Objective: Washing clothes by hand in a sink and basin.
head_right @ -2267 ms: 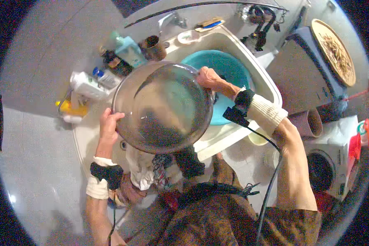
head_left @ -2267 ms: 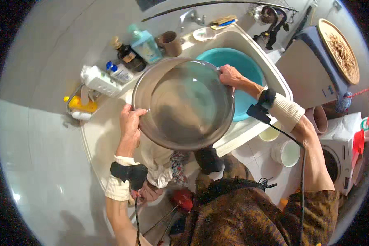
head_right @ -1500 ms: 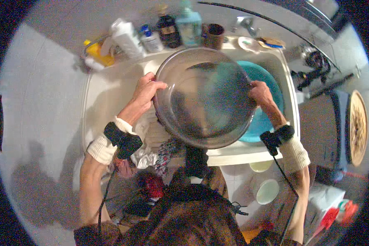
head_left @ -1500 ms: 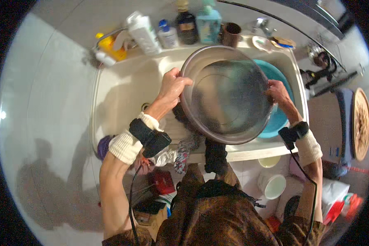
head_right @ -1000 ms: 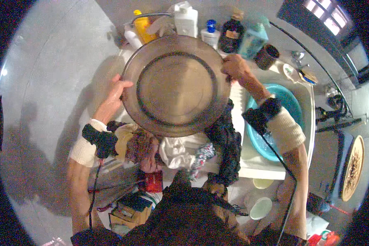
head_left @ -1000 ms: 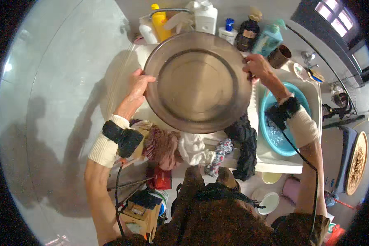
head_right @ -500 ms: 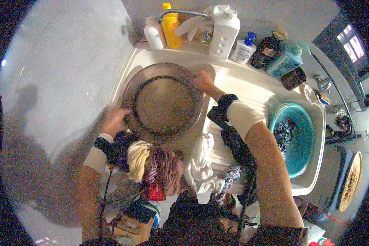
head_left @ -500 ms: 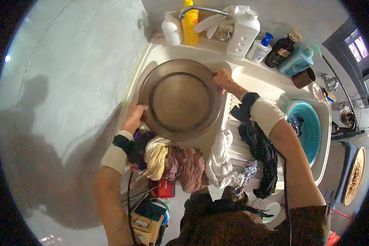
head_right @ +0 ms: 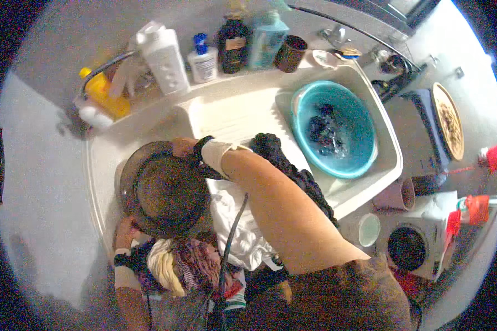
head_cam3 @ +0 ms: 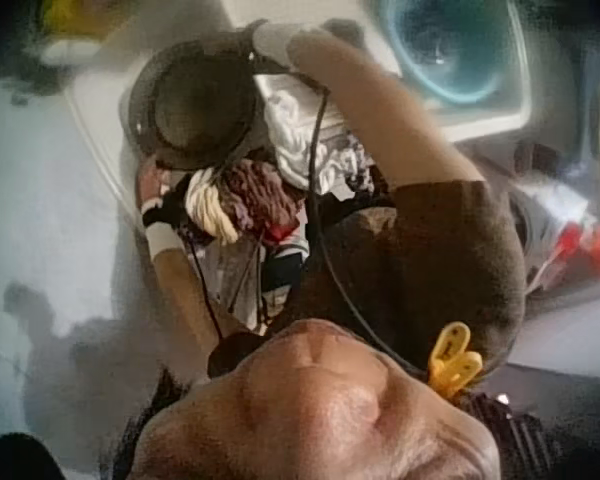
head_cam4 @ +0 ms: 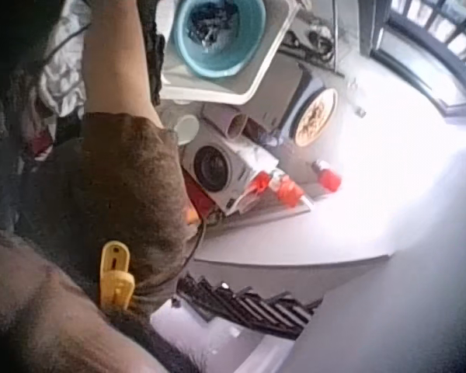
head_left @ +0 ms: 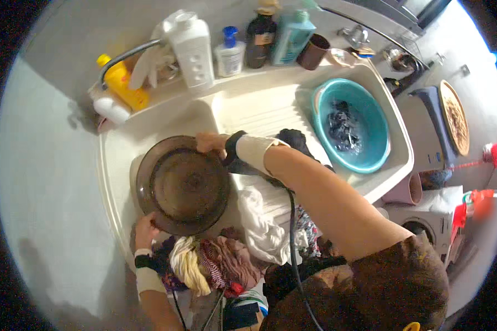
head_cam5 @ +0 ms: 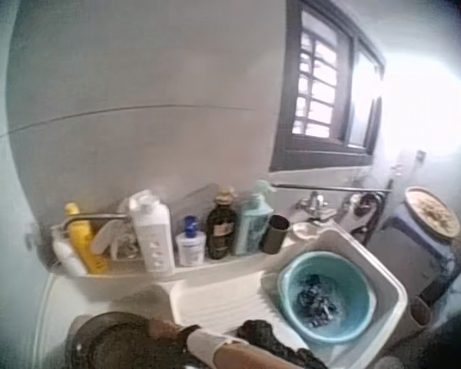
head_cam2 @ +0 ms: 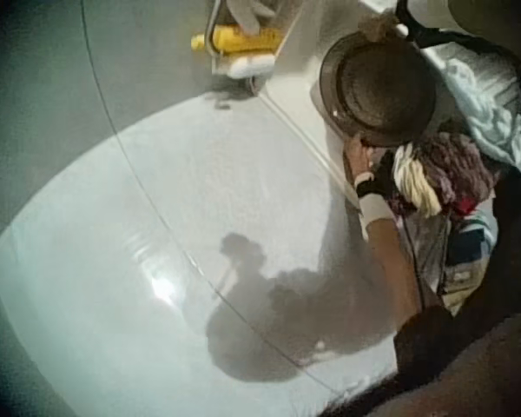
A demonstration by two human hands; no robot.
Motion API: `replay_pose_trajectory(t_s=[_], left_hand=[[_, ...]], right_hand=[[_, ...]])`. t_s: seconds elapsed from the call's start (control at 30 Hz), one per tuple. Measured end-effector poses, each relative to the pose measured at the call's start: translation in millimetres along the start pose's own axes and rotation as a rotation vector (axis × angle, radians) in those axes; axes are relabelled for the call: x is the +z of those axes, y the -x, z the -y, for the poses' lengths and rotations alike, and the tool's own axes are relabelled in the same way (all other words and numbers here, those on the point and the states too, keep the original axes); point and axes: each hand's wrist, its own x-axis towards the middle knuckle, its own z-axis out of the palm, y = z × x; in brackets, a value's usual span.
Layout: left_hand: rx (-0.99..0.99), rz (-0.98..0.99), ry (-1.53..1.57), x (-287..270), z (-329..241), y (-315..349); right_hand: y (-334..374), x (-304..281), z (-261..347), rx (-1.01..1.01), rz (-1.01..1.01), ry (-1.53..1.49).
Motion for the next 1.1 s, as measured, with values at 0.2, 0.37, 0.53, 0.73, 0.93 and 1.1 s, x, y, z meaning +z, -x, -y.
replay_pose_trajectory(t_s=[0.2, 0.37, 0.53, 0.73, 0.93, 1.1], left_hand=[[0.160, -0.393, -0.911, -40, 5, 40], [0.563, -0.350, -0.796, 77, -69, 53], [0.605, 0.104, -0.737, 340, -127, 110], [0.691, 0.354, -0.744, 518, -87, 89], [0.396, 0.310, -0.605, 654, 25, 56], [0.134, 0.220, -0.369, 715, 64, 43]], right_hand=[[-13, -106, 87, 0.130, -0.204, -0.520], [120, -194, 50, 0.231, -0.384, -0.684], [384, -152, -76, 0.328, -0.142, 0.120], [539, -65, -120, 0.946, -0.084, -0.278], [526, -17, -52, 0.552, 0.348, -0.401], [596, -20, -98, 1.049, -0.008, -0.444]])
